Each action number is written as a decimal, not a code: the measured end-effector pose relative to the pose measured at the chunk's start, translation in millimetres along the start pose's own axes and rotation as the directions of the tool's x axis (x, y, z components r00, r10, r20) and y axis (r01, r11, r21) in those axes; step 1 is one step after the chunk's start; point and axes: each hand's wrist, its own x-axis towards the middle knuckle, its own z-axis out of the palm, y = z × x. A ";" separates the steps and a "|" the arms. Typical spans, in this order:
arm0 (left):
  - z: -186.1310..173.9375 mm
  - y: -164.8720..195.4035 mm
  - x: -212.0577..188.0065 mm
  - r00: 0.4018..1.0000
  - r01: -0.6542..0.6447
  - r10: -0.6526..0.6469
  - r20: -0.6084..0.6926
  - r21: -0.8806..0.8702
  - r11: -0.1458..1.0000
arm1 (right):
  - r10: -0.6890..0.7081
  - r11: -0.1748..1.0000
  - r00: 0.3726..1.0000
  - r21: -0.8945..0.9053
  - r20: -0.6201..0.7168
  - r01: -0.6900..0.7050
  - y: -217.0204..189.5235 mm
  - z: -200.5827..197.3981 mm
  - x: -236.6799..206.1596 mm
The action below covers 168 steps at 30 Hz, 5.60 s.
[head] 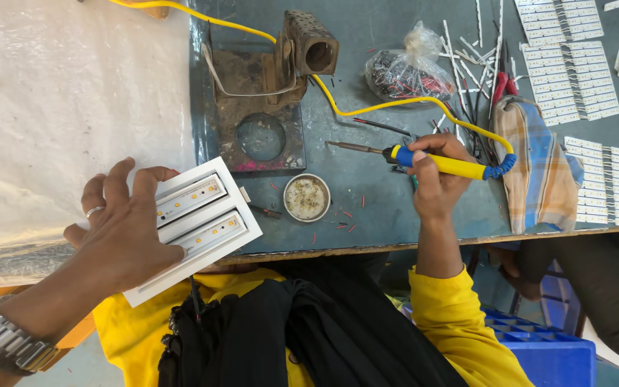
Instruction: The person strips the ends of two wires, then solders them to the terminals of a white LED light fixture. They use a soldering iron and solder, and also apply a paste from a small tin onto the fixture's surface.
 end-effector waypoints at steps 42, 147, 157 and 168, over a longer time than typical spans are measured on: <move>-15.5 4.3 -6.9 0.998 -0.062 0.062 -0.006 -0.118 0.991 | -0.417 0.908 0.618 0.273 0.666 0.317 -146.4 111.5 -7.6; -44.2 -99.6 -5.9 0.797 -0.538 0.366 -0.481 -0.291 0.791 | -0.275 0.822 0.956 0.540 0.101 0.179 -68.7 63.8 -82.5; 107.0 -72.2 -65.0 0.914 -0.352 -0.307 -0.267 -0.896 -0.271 | -0.550 0.794 0.743 0.515 0.381 0.324 -106.8 180.3 -90.2; 135.6 -62.3 -67.2 0.958 -0.110 0.267 -0.107 -0.994 -0.003 | -0.407 0.895 0.833 0.343 0.376 0.283 -58.7 215.5 -120.2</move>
